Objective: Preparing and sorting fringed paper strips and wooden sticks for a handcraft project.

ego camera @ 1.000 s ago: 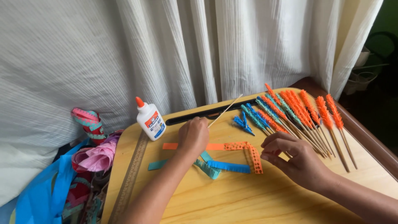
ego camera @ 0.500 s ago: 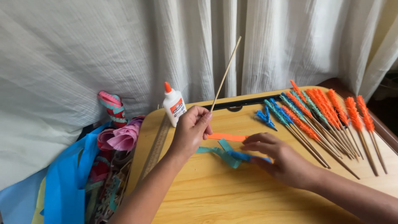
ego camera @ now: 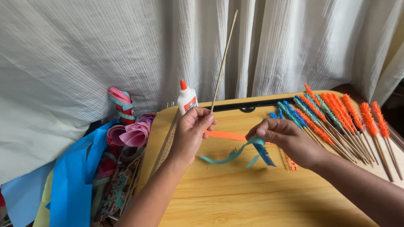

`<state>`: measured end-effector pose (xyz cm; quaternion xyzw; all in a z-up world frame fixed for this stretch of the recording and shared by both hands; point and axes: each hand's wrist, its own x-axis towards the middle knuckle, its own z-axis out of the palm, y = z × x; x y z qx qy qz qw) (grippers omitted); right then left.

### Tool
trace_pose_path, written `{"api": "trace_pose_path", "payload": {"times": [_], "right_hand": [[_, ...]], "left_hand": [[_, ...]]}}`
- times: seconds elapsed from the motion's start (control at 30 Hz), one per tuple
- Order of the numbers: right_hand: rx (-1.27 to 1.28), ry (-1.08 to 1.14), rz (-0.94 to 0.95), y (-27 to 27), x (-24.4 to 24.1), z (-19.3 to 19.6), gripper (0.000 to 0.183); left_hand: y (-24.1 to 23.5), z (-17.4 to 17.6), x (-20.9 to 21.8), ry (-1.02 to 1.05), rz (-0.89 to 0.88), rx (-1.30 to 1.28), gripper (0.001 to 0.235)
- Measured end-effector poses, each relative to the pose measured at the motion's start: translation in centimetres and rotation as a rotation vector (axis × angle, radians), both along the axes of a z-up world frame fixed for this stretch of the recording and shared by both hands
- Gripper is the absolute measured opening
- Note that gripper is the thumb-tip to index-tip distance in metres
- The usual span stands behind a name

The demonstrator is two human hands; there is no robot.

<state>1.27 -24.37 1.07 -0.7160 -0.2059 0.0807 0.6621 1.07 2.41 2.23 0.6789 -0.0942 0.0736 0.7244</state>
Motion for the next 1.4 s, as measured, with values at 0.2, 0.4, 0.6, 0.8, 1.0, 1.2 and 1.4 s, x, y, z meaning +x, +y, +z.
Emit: {"api": "trace_pose_path", "payload": {"times": [0.2,0.4,0.6,0.8,1.0,1.2,1.4], "right_hand": [[-0.151,0.010,-0.169,-1.2,0.5,0.6,0.042],[0.055,-0.026,-0.258,-3.6,1.8,-0.7,0.016],[0.112,-0.059,-0.216,-4.0,2.2,-3.2,0.011],[0.199,0.176,-0.054,-1.5,0.9,-0.5,0.033],[0.283,0.247,0.238,0.6,0.4,-1.7,0.051],[-0.173,-0.235,-0.017,2.1,0.7,-1.5,0.025],[-0.663,-0.948,0.085,4.5,3.9,-4.6,0.021]], "left_hand": [[-0.3,0.0,-0.4,-0.014,-0.018,0.019,0.014],[-0.3,2.3,-1.2,-0.056,-0.123,0.026,0.015],[1.7,3.4,-1.4,0.025,-0.306,-0.062,0.017],[3.4,2.4,-0.1,0.066,-0.387,-0.091,0.016],[2.3,1.1,1.0,0.099,-0.457,-0.021,0.017],[2.0,0.3,0.9,0.142,-0.523,0.038,0.016],[2.9,0.1,1.3,0.176,-0.569,0.124,0.014]]}}
